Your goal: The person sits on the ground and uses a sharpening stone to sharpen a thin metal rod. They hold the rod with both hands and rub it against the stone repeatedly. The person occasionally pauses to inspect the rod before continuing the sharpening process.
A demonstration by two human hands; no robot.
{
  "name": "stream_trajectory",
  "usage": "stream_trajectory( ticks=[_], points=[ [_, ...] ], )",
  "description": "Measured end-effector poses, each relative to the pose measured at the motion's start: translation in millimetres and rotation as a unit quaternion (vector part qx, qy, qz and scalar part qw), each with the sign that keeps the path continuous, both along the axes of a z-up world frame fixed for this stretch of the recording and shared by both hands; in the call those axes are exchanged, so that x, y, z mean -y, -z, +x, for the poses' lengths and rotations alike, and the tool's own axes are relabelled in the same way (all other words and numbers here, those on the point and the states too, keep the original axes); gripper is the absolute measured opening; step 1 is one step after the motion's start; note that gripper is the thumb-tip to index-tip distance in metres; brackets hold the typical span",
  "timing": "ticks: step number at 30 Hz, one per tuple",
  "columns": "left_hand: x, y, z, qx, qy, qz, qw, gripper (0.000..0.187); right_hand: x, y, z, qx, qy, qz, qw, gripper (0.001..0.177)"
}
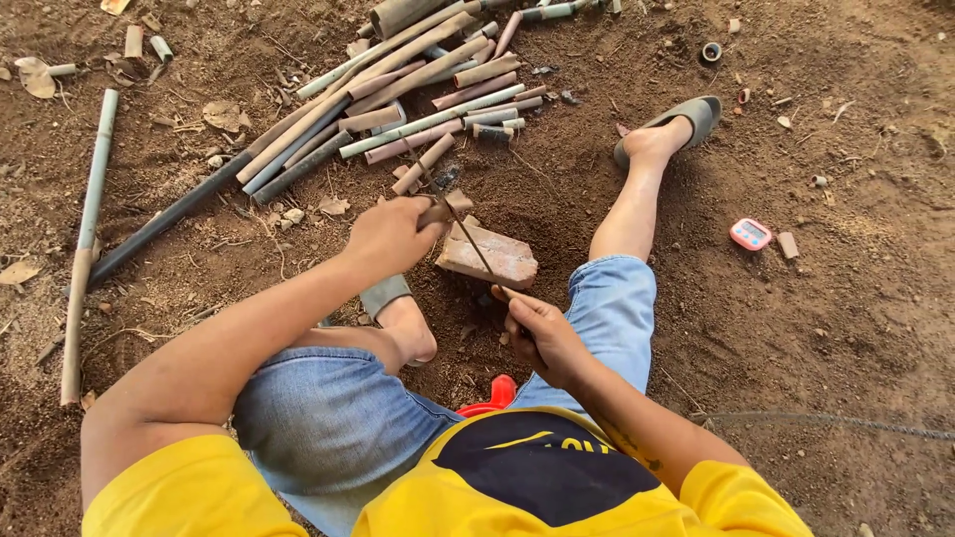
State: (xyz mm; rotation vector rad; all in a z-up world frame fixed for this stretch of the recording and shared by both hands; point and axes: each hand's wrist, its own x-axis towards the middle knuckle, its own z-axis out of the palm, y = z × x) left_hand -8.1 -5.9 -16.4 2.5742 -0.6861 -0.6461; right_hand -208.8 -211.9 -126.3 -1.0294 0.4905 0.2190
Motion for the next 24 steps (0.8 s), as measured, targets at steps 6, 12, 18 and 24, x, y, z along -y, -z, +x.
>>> stream_trajectory(
  ticks=[6,12,18,24],
  points=[
    [-15.0,48.7,19.9,-0.004,0.010,0.035,0.999,0.037,-11.6,-6.9,14.8,-0.022,-0.030,-0.022,0.999,0.051],
    [-12.9,32.0,12.2,-0.022,0.039,0.031,0.999,0.033,-17.6,-7.2,19.2,0.002,-0.006,0.004,1.000,0.049],
    [-13.1,34.8,16.7,0.000,0.015,0.039,0.999,0.033,-14.9,-10.5,15.3,0.017,-0.018,0.009,1.000,0.049],
    [-12.2,16.8,7.4,-0.045,0.000,-0.018,0.999,0.041,-2.4,24.9,-6.6,0.066,-0.004,0.012,0.998,0.045]
  ],
)
